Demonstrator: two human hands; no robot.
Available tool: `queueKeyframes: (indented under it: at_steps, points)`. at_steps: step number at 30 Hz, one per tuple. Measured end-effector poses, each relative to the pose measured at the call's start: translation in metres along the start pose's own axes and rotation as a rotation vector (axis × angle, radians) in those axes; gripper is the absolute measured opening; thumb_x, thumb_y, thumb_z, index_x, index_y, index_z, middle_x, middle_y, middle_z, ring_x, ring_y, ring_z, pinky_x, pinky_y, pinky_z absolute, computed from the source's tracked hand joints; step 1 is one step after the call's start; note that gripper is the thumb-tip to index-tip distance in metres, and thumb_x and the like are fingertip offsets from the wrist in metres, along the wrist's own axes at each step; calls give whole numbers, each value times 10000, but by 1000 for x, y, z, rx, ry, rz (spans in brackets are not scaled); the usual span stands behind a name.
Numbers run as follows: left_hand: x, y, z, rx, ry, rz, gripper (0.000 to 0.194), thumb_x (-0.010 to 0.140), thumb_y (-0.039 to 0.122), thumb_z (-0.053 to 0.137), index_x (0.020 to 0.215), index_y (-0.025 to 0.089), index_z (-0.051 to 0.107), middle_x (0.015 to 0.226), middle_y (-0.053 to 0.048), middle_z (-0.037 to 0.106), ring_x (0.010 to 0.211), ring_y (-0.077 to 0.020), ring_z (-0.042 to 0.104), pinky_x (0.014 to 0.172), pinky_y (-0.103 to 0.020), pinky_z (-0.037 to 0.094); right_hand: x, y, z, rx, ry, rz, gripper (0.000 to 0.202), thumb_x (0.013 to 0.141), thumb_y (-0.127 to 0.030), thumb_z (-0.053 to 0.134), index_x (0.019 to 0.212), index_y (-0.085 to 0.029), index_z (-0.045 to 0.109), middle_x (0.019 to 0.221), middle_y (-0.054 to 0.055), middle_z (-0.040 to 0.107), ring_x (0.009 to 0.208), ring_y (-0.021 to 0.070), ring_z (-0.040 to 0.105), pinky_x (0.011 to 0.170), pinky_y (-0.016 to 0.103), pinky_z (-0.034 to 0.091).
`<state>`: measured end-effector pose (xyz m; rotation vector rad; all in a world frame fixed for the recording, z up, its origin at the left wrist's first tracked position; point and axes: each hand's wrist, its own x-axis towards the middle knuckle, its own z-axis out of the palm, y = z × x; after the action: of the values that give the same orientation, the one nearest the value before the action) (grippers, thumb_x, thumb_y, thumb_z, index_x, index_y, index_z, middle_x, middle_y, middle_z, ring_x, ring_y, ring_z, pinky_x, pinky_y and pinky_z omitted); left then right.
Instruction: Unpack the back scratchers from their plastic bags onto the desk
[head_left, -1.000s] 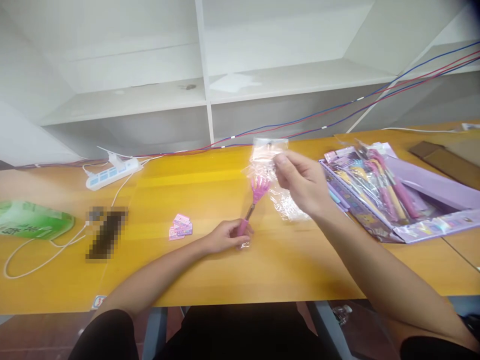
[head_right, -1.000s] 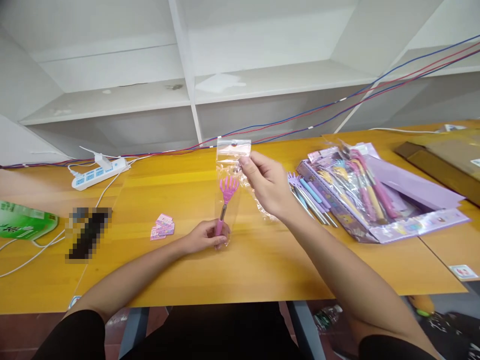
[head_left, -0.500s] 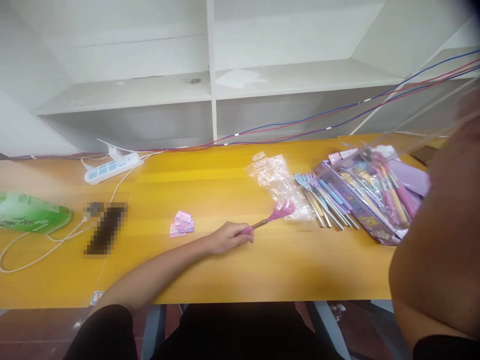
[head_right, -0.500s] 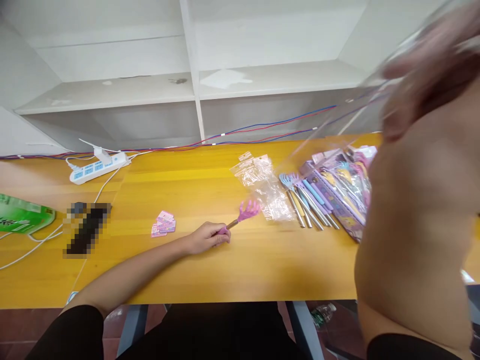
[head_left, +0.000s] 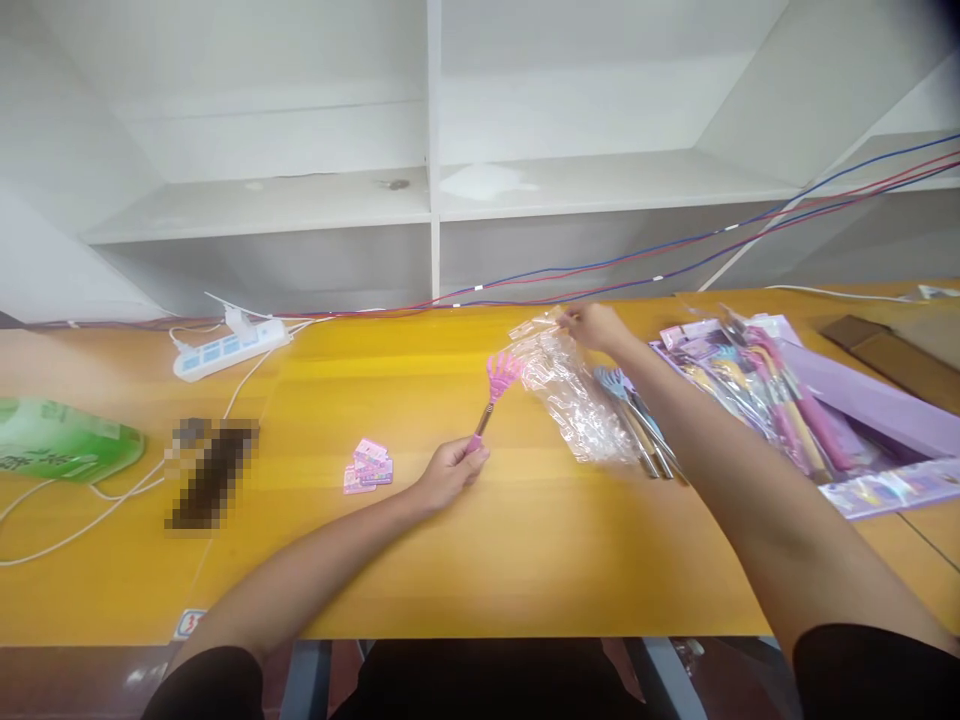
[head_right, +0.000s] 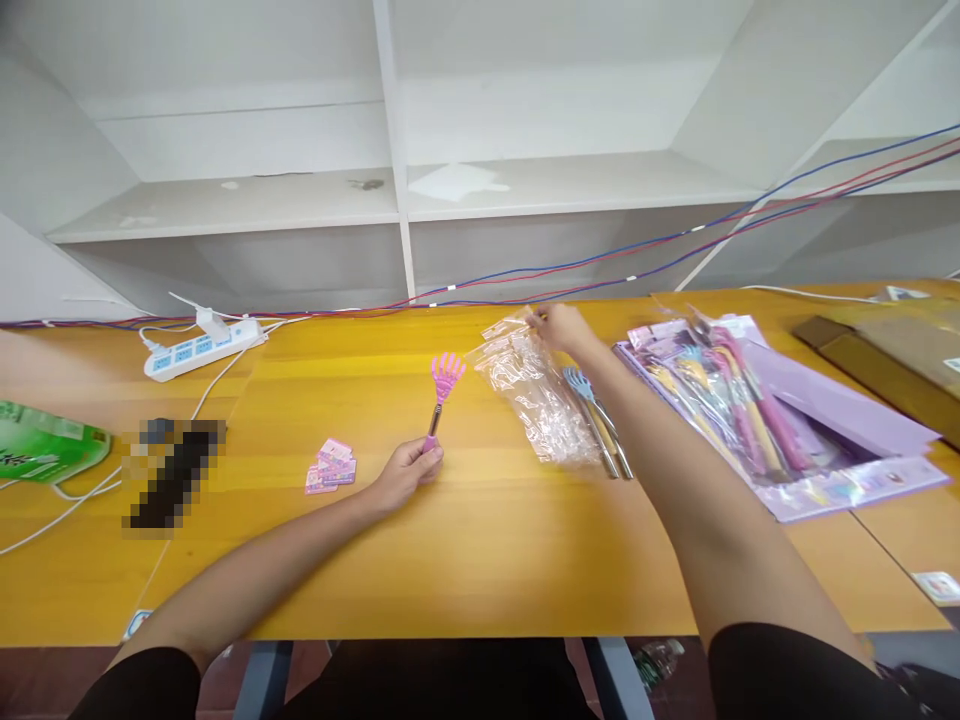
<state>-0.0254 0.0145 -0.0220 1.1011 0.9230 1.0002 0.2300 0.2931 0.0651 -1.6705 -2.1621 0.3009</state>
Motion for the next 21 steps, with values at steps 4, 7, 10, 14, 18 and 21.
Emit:
queueKeyframes:
  at_steps: [4,7,10,14,18,21]
  points:
    - [4,2,1,-120,4,-19,620,870,751,702,795,231,373,644,104,290,528,-59,215,526,-237,173,-5,6,25,-64,-57,111,300,1012,-364,655,1103,-88,731,1008,218,765,896,266,674,780,335,445]
    - [5,4,3,-142,-4,-24,597,895,786,639,866,225,435,636,108,294,509,-64,206,515,-232,169,-15,-1,16,-67,75,98,408,1046,-387,542,1338,-112,612,1338,261,663,1129,319,645,925,403,481]
    - [3,5,4,-105,1,-2,563,966,779,524,950,217,488,617,107,304,497,-79,216,508,-235,184,-48,-25,1,146,207,-38,306,994,-307,515,1230,-157,640,1283,199,679,1053,282,649,931,413,510]
    - [0,8,4,231,101,87,433,1071,634,430,1060,216,544,673,62,439,567,-119,404,569,-246,336,-142,-80,4,857,-233,35,412,856,-293,589,1265,-248,607,1205,78,705,629,132,557,497,259,411]
    - [-5,12,4,739,153,181,224,1088,393,456,1092,226,605,973,-51,675,872,-201,625,815,-311,472,-234,-137,35,1470,-428,252,499,823,-444,763,1228,-299,509,1085,17,659,619,113,541,381,189,234]
    - [-7,17,7,1015,181,182,125,1021,289,529,960,217,611,925,-82,676,840,-236,621,801,-331,469,-261,-167,52,1765,-171,356,520,778,-419,884,914,-260,409,768,-86,471,515,51,299,416,164,221]
